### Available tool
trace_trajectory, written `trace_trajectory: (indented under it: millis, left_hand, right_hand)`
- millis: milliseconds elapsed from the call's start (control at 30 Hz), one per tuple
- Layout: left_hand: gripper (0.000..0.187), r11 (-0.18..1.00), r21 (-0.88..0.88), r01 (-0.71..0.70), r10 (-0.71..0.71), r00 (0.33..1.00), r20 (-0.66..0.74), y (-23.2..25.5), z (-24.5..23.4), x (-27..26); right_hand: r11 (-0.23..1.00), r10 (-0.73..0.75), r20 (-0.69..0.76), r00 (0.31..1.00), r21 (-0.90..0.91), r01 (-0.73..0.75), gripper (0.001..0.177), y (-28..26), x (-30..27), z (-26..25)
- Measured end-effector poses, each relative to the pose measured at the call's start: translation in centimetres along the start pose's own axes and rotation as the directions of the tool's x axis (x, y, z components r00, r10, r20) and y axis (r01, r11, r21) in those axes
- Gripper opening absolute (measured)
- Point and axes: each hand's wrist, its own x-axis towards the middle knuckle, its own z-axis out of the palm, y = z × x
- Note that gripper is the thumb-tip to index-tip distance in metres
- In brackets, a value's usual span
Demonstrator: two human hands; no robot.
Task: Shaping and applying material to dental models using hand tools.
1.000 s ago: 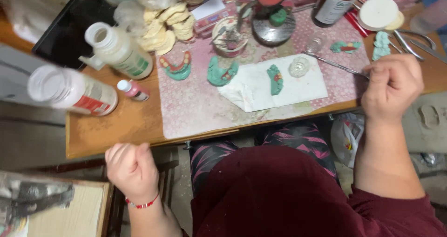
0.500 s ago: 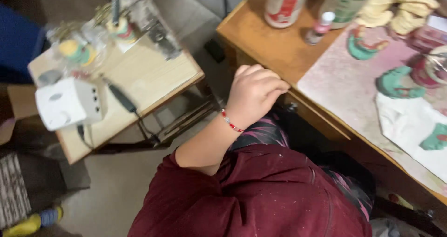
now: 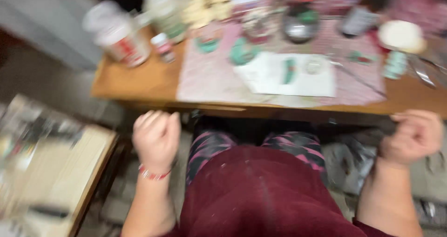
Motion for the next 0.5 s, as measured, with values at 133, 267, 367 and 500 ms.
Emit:
trace_trajectory:
  millis: [133,267,367,500]
  left_hand:
    - [0.061,0.996,-0.019,-0.089,0.091,0.992,0.093,1.7,2.3,0.7]
    - [0.019,0.996,-0.051,-0.078,0.086,0.978,0.188,3.3,5.2,1.3]
    - [0.006,0.985,-0.124,-0.121,0.147,0.963,0.226,5.1,7.2,2.3]
    - [0.008,0.933,-0.249,-0.262,0.321,0.916,0.241,7.6,9.1,3.6]
  right_hand:
    - [0.994,0.043,-0.036,0.998,-0.094,-0.046,0.038,-1.5,-1.2,-5.3]
    - [0.954,0.181,-0.01,0.983,-0.239,-0.178,0.016,-2.6,-3.4,-11.4]
    - [0.914,0.226,-0.022,0.974,-0.34,-0.22,0.014,-4.0,-4.5,-15.9]
    - [0.883,0.191,0.074,0.979,-0.449,-0.139,0.018,-5.8,-5.0,-21.4]
